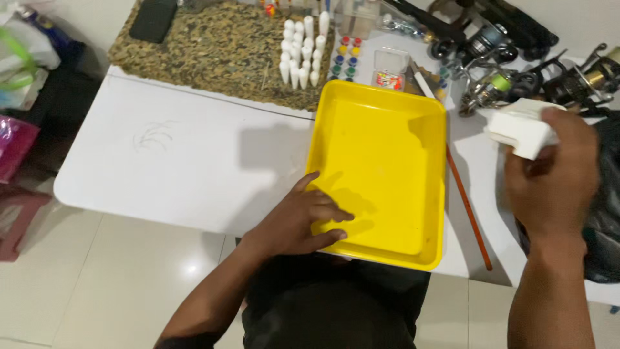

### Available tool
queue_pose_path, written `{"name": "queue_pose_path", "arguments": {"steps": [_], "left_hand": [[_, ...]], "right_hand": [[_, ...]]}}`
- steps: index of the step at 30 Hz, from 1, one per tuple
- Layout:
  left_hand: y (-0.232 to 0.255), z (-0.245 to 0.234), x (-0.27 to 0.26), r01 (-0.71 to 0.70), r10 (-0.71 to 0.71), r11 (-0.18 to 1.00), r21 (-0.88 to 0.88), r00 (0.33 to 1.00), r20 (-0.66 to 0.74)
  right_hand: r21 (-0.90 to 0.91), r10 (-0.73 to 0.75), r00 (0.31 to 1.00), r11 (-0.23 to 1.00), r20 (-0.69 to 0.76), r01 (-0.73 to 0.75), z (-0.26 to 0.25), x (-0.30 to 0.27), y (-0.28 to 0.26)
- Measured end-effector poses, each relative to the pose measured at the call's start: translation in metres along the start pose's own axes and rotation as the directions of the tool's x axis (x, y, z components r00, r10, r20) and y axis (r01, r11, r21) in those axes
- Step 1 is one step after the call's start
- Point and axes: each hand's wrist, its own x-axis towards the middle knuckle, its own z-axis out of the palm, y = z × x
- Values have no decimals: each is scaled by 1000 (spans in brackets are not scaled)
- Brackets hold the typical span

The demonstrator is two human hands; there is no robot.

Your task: The person uses a utility knife to cut a white foam block into smaller pieces on a yellow tray. They repeatedly slice the foam into cubes and place them in the tray.

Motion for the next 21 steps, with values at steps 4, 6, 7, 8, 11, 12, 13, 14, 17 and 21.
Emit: {"name": "queue_pose_path", "arguments": {"steps": [4,6,7,8,11,12,13,14,17,21], "left_hand": [[-19,4,29,-48,44,999,-23,991,-125],[-21,0,54,2,-17,995,-99,988,-155],[-20,-3,58,-4,-11,995,-100,988,-152],[-19,-5,64,17,-54,979,-204,983,-178],[-19,-8,77,24,-56,973,-229,990,-133],[-20,-9,80,22,-34,989,-143,996,-81],[-20,-8,82,14,-25,989,-145,997,-73],[-19,-6,85,32,-35,999,-40,997,-62],[-25,5,90,105,-107,985,137,994,6],[-48,16,94,162,-182,962,221,980,73]], "right_hand": [[341,120,990,936,-73,-89,0,-11,-44],[714,261,958,693,-116,-102,14,-16,-50],[710,264,957,696,-120,-103,28,-19,-54],[798,447,894,534,14,-279,43,-20,-57],[811,670,686,213,284,-545,74,-25,-70],[760,707,573,76,415,-645,84,-25,-75],[762,715,568,76,407,-643,90,-29,-76],[767,673,567,0,475,-642,96,-32,-77],[707,625,508,-103,593,-700,97,-27,-95],[500,547,372,-102,750,-860,83,-13,-111]]}}
